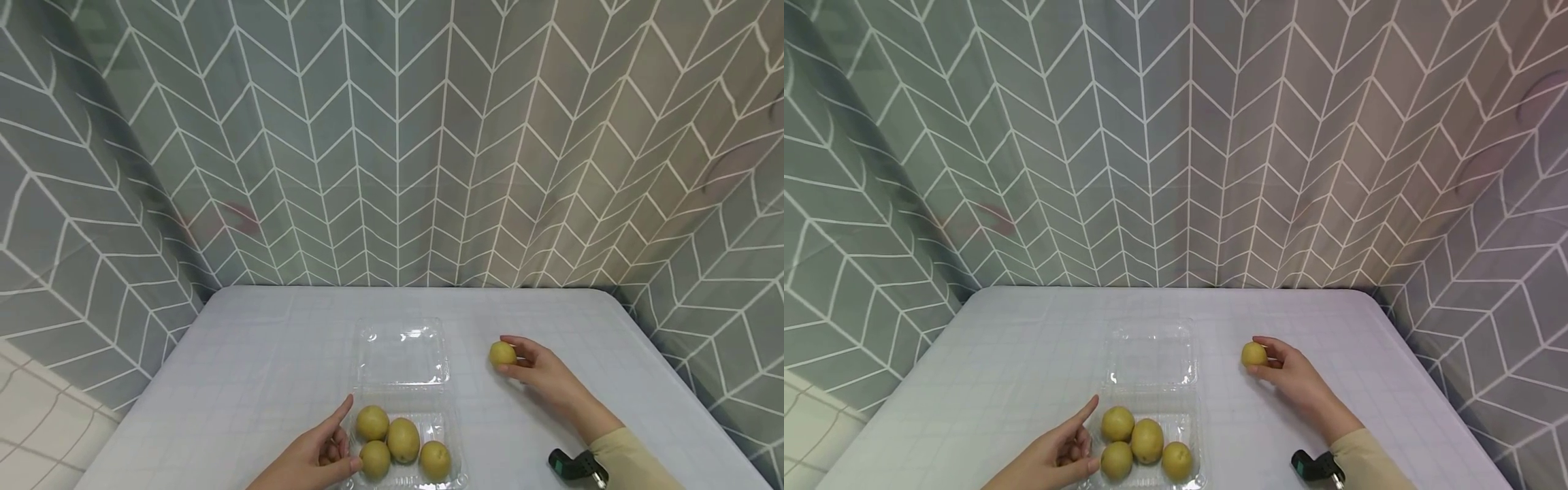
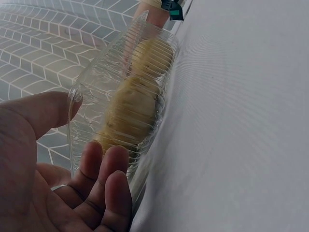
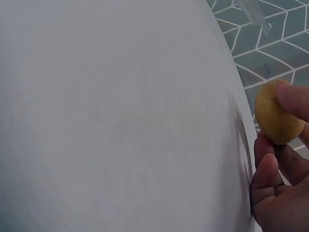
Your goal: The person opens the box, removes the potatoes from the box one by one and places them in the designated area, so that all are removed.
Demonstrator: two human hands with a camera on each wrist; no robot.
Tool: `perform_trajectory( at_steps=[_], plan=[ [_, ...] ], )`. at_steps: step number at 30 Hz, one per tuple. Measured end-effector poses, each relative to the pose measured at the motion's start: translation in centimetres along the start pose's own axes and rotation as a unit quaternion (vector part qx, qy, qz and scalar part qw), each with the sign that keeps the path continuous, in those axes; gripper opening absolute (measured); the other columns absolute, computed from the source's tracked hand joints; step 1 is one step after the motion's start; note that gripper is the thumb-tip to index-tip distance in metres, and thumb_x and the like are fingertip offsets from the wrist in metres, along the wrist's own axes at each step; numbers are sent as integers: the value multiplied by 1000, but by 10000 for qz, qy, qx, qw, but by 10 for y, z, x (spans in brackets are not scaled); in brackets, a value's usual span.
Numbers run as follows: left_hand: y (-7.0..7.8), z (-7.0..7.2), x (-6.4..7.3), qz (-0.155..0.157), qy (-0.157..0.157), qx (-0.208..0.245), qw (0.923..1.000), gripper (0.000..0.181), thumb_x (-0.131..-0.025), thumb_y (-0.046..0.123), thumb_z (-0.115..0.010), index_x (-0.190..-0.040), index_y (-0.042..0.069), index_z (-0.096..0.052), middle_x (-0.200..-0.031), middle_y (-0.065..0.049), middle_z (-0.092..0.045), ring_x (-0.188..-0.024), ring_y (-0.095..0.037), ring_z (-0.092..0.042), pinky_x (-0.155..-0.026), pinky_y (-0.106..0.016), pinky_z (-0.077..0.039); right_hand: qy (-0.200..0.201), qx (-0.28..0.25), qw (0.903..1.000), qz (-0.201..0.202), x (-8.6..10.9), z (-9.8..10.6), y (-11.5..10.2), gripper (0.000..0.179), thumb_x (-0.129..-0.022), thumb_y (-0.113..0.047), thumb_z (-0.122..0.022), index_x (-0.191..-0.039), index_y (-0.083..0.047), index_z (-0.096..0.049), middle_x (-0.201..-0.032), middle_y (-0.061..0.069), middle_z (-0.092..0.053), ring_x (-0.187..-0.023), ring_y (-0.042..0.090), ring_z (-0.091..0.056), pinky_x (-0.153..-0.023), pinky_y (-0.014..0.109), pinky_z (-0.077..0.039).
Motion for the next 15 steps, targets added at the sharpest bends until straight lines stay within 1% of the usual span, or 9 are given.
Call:
perform_trajectory(
  at_steps=[2,8,12,15],
  plan=[
    [-1,0,0,0,-1,24,10000,83,-95,23,-69,-158,7,-18,-96,-5,-54,-74,-6,-53,-65,-19,-48,36,163,9999,-28,-1,2,2,69,-86,-21,-79,-143,0,-47,-134,21,-54,-115,33,-57,-87,29,-50],
    [2,-1,1,-65,56,-52,9999,84,-94,24,-70,-158,7,-19,-96,-4,-54,-78,-7,-54,-67,-20,-49,55,722,9974,-68,0,6,2,68,-87,-26,-78,-143,-1,-47,-135,23,-54,-113,31,-58,-91,39,-50],
    [2,-1,2,-101,88,-63,9999,84,-93,24,-71,-158,7,-19,-97,-5,-54,-79,-7,-54,-68,-20,-49,31,1047,9945,-74,0,7,3,68,-88,-28,-77,-143,-1,-48,-132,22,-56,-109,28,-59,-89,41,-50],
    [1,-1,3,-118,102,-33,9999,84,-93,24,-71,-158,7,-19,-97,-5,-54,-79,-7,-55,-68,-20,-49,51,1205,9926,-119,-2,7,4,66,-88,-28,-77,-142,-2,-49,-131,19,-57,-107,26,-60,-87,39,-50]
  ],
)
Point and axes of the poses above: each hand's wrist, its own x-axis away from the middle knuckle, its own z-axis out of the back of the hand, y = z × x, the point moved 2 cm from there along -x, towards the middle knuckle
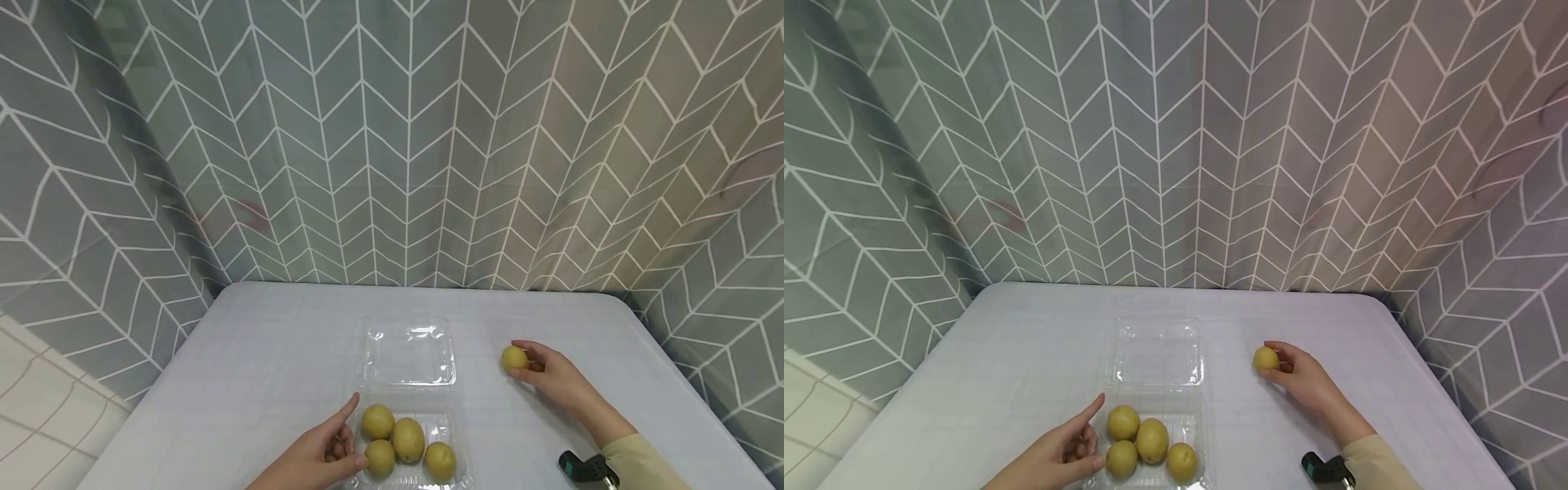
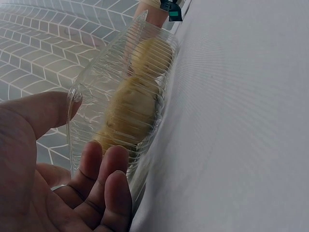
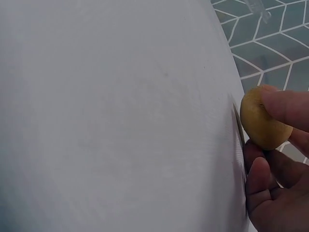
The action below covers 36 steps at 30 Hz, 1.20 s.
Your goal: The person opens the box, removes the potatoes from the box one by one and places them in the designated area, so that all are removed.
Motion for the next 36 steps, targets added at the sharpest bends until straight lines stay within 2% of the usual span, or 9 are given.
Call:
perform_trajectory(
  at_steps=[6,10,15,30,36],
  plan=[
    [0,0,-1,-68,-25,-26,10000,85,-93,24,-71,-158,8,-19,-98,-5,-54,-79,-7,-55,-69,-20,-49,52,270,9996,-59,2,1,-1,64,-88,-29,-76,-142,-3,-51,-132,17,-56,-105,25,-59,-84,40,-49],
    [1,0,-1,-94,-8,-88,9999,85,-93,25,-71,-158,8,-19,-98,-5,-54,-79,-6,-54,-69,-20,-49,58,403,9992,52,2,1,-3,64,-90,-29,-75,-142,-2,-50,-133,19,-56,-107,27,-59,-86,44,-49],
    [1,0,-1,-72,-9,-60,10000,85,-93,25,-71,-158,7,-19,-98,-5,-54,-80,-7,-54,-69,-20,-49,74,511,9984,227,3,3,-4,65,-90,-30,-74,-141,1,-50,-128,18,-59,-103,26,-60,-85,42,-49],
    [0,0,-1,-58,17,-136,9999,85,-93,26,-72,-158,7,-20,-97,-4,-54,-79,-7,-55,-69,-20,-49,108,655,9975,248,3,4,-2,65,-91,-28,-74,-142,3,-49,-126,18,-60,-101,24,-61,-83,41,-49],
    [0,0,-1,-94,21,-182,9998,85,-93,27,-72,-158,7,-20,-97,-4,-54,-79,-6,-55,-70,-20,-49,115,714,9972,196,4,4,-3,67,-90,-29,-75,-143,3,-48,-127,20,-59,-102,26,-61,-84,44,-51]
  ],
)
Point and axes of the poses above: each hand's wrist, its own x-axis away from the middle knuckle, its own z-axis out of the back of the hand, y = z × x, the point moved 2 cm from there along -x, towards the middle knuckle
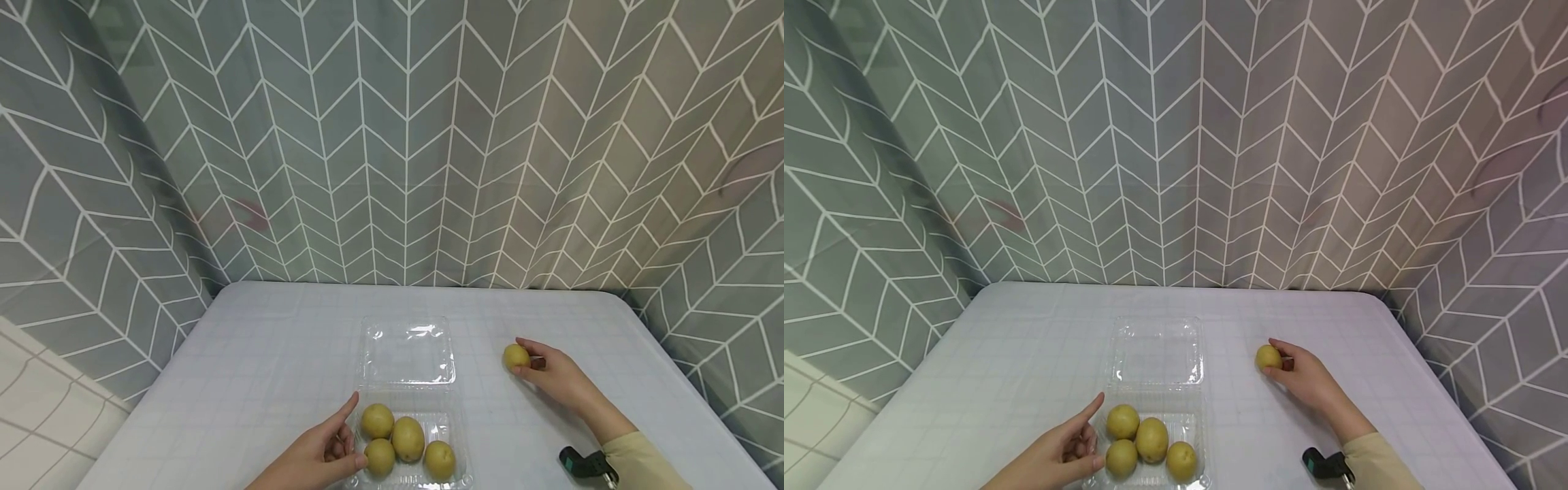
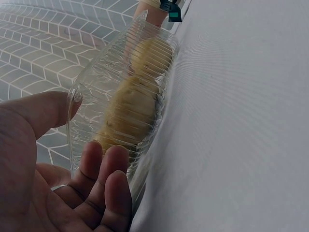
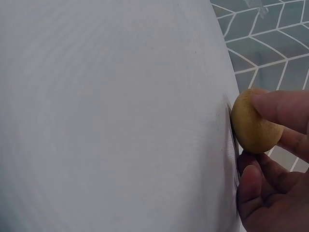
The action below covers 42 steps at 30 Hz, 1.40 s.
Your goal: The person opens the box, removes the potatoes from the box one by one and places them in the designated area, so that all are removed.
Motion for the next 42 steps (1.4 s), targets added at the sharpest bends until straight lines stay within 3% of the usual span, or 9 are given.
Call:
perform_trajectory(
  at_steps=[12,22,31,42],
  plan=[
    [2,-1,0,-61,25,37,10000,86,-92,26,-72,-158,5,-20,-98,-5,-53,-80,-6,-55,-71,-20,-49,40,97,9999,80,0,2,5,71,-88,-28,-76,-144,3,-45,-129,24,-57,-107,33,-61,-87,50,-51],
    [2,-1,1,-69,40,6,10000,86,-92,26,-72,-157,5,-20,-98,-4,-53,-80,-6,-55,-71,-20,-50,136,195,9997,49,2,9,1,79,-86,-40,-77,-146,0,-44,-134,25,-54,-117,41,-56,-91,57,-47],
    [3,0,2,-47,39,-19,10000,85,-93,27,-72,-158,6,-20,-99,-5,-53,-80,-7,-55,-71,-21,-50,455,130,9979,444,12,22,-22,66,-89,-24,-76,-145,-2,-47,-138,27,-47,-121,45,-50,-88,55,-50],
    [5,-1,2,7,102,-214,9997,85,-93,29,-71,-157,6,-22,-97,-3,-54,-79,-6,-53,-69,-20,-49,489,-190,9958,748,21,17,-55,66,-89,-36,-75,-144,-10,-50,-138,18,-52,-118,34,-56,-90,50,-49]
  ],
)
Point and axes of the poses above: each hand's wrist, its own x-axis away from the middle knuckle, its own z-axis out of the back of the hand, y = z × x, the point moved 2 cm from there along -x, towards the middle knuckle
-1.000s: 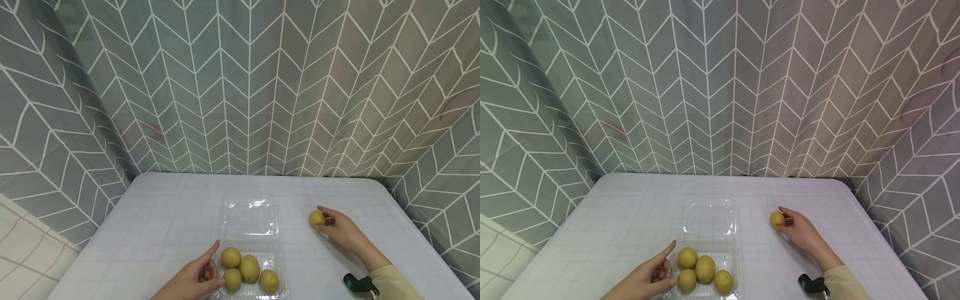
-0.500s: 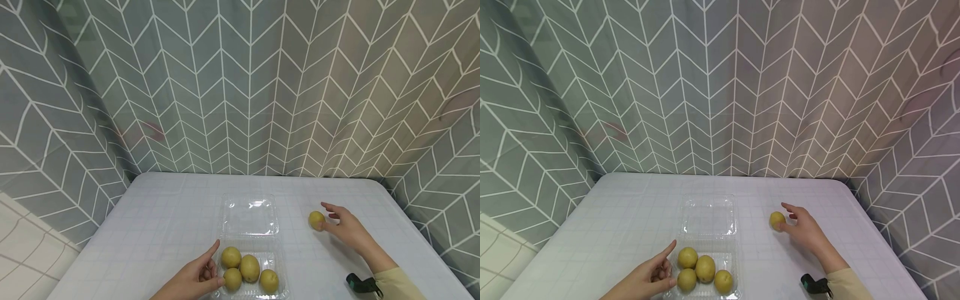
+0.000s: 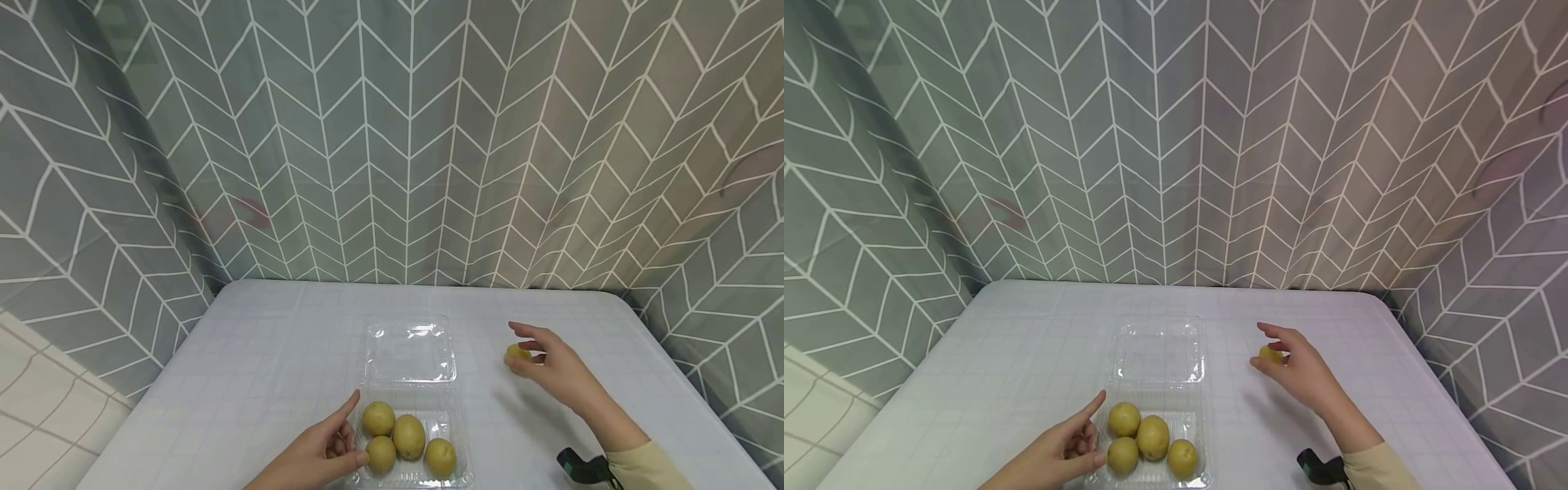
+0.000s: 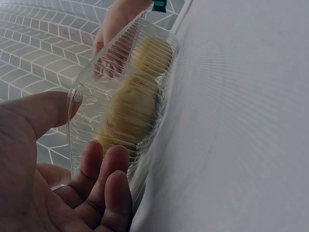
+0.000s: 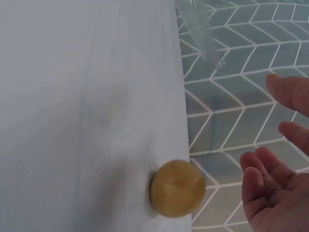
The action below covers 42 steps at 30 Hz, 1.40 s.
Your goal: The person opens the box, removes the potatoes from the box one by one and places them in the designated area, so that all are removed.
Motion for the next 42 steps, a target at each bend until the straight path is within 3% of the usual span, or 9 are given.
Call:
perform_trajectory(
  at_steps=[16,25,35,42],
  plan=[
    [0,1,-1,30,-30,26,10000,85,-93,29,-72,-158,7,-22,-97,-3,-55,-79,-7,-54,-69,-20,-49,-445,-440,9965,555,11,-29,-39,59,-86,-38,-78,-138,-22,-56,-127,-1,-60,-111,20,-61,-91,39,-50],
    [-2,0,-1,135,-50,235,9996,85,-93,26,-71,-158,7,-21,-97,-5,-54,-80,-8,-54,-69,-21,-49,-854,-853,9874,1021,14,-48,-52,59,-86,-37,-77,-137,-15,-56,-131,5,-59,-109,23,-62,-93,40,-50],
    [-3,0,-1,86,-94,280,9995,85,-93,26,-71,-158,7,-20,-97,-5,-54,-79,-7,-54,-69,-20,-49,-1308,-1108,9767,1289,20,-71,-68,52,-88,-32,-77,-134,-21,-57,-130,-7,-58,-107,21,-63,-91,35,-51],
    [-1,0,-1,113,-94,305,9994,85,-93,25,-71,-158,6,-20,-97,-5,-54,-80,-8,-55,-69,-21,-50,-1586,-1094,9713,1393,21,-85,-74,49,-88,-32,-77,-133,-23,-58,-130,-3,-59,-109,21,-63,-93,34,-50]
  ],
)
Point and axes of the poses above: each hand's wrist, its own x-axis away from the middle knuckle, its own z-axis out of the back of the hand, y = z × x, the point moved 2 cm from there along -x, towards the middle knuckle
